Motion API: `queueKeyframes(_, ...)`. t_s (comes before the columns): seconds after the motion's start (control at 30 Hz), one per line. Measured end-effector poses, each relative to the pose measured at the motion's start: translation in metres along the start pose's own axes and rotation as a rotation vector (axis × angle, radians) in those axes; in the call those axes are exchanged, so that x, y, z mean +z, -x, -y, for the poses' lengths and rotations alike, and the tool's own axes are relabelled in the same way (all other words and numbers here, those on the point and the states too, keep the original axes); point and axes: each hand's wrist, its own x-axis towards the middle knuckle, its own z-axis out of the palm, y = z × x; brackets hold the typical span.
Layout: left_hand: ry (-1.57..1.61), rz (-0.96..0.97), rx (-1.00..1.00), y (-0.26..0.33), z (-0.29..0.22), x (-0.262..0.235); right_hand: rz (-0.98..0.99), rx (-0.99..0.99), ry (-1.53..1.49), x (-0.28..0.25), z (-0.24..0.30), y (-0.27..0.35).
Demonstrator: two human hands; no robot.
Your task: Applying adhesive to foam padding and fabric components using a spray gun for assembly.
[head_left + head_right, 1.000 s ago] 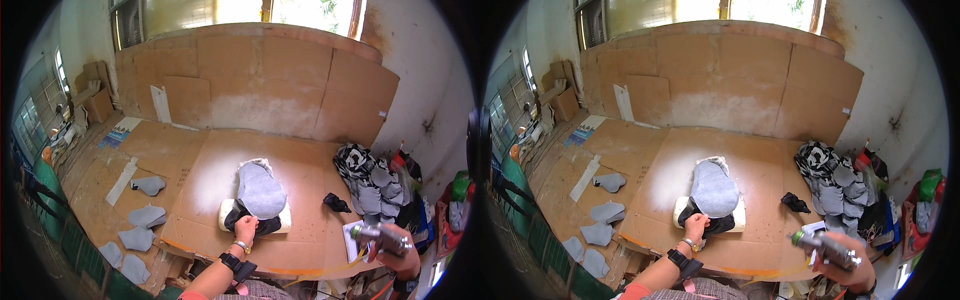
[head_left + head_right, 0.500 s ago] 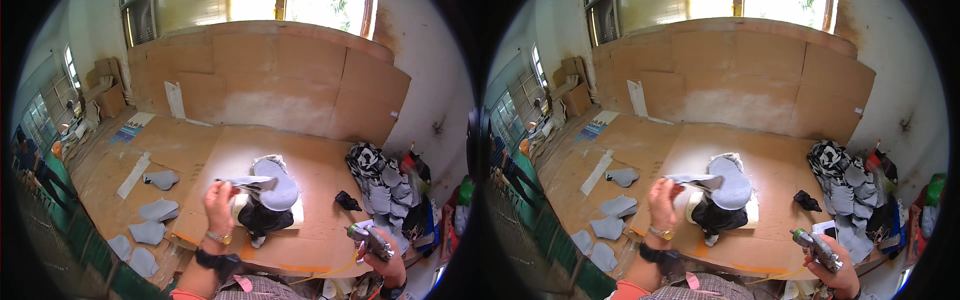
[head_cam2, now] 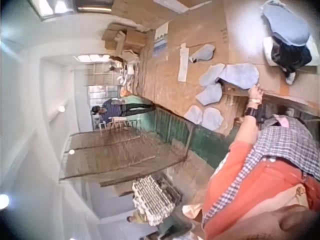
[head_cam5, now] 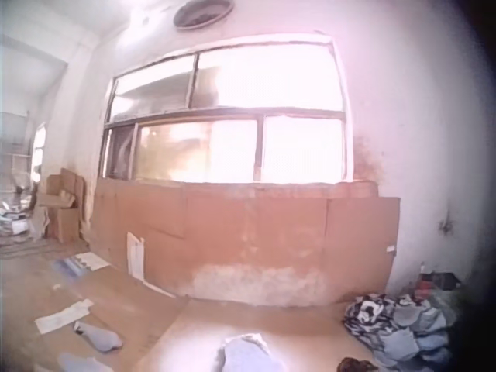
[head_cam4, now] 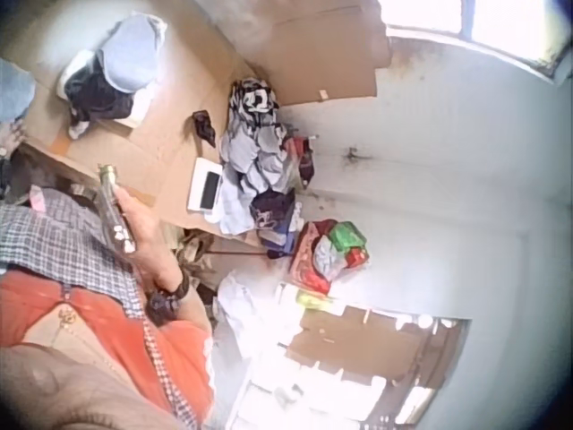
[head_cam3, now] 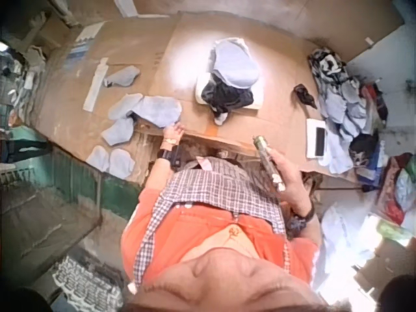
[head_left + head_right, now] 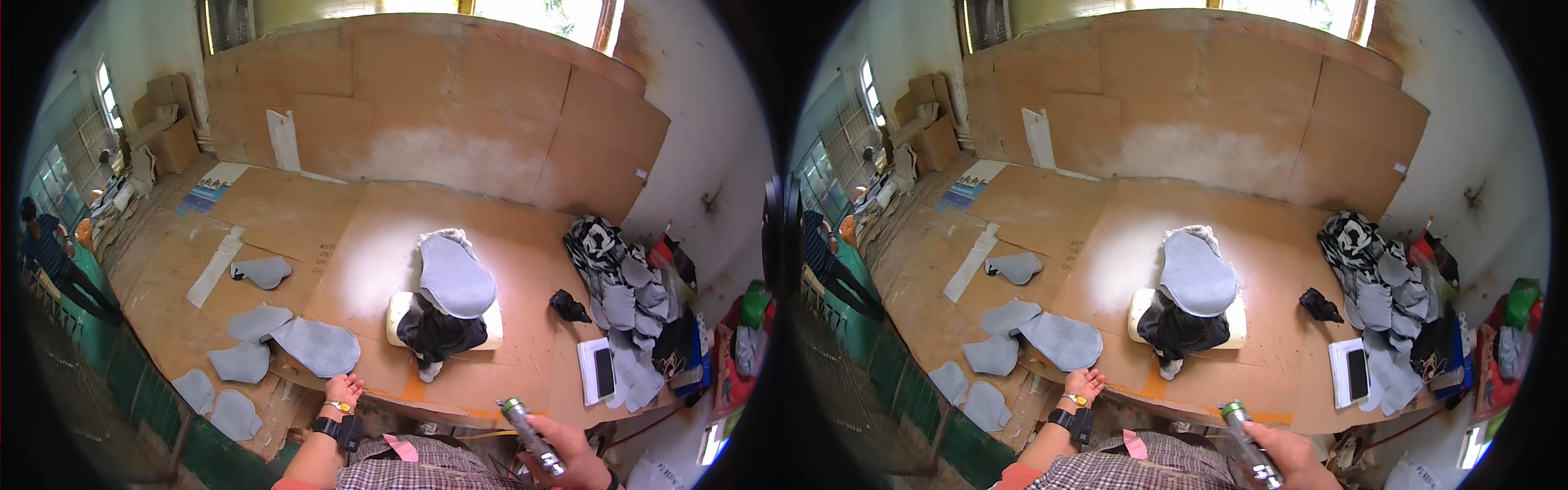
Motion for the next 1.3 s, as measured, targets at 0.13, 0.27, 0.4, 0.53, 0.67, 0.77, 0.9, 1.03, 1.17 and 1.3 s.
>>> queueKeyframes(0.13,-0.147,0.079,-0.030,0.011,-0.012,-0.007,-0.025,0.060,0.064,0.018,0.006,0.013)
queueKeyframes(0.27,-0.329,0.081,0.011,0.037,-0.019,-0.005,-0.205,0.057,0.078,0.019,0.004,0.046)
queueKeyframes(0.4,-0.498,0.217,0.203,0.057,-0.027,0.001,-0.319,0.257,0.010,0.013,-0.003,0.088)
queueKeyframes(0.53,-0.772,0.193,0.414,0.067,-0.041,0.021,-0.493,0.223,-0.062,0.007,-0.017,0.122)
queueKeyframes(0.67,-1.035,0.310,0.897,0.077,-0.054,0.067,-0.524,0.136,-0.300,0.008,-0.039,0.155)
queueKeyframes(0.77,-1.197,0.474,1.095,0.089,-0.058,0.126,-0.572,0.034,-0.402,0.021,-0.062,0.175)
queueKeyframes(0.9,-1.397,0.562,1.358,0.101,-0.043,0.188,-0.699,0.010,-0.499,0.042,-0.084,0.199)
queueKeyframes(1.03,-1.426,0.557,1.425,0.115,-0.040,0.206,-0.737,-0.006,-0.454,0.059,-0.089,0.213)
queueKeyframes(1.17,-1.383,0.547,1.409,0.120,-0.044,0.187,-0.719,-0.001,-0.425,0.060,-0.078,0.213)
queueKeyframes(1.3,-1.245,0.550,1.310,0.118,-0.054,0.152,-0.564,0.069,-0.388,0.036,-0.056,0.194)
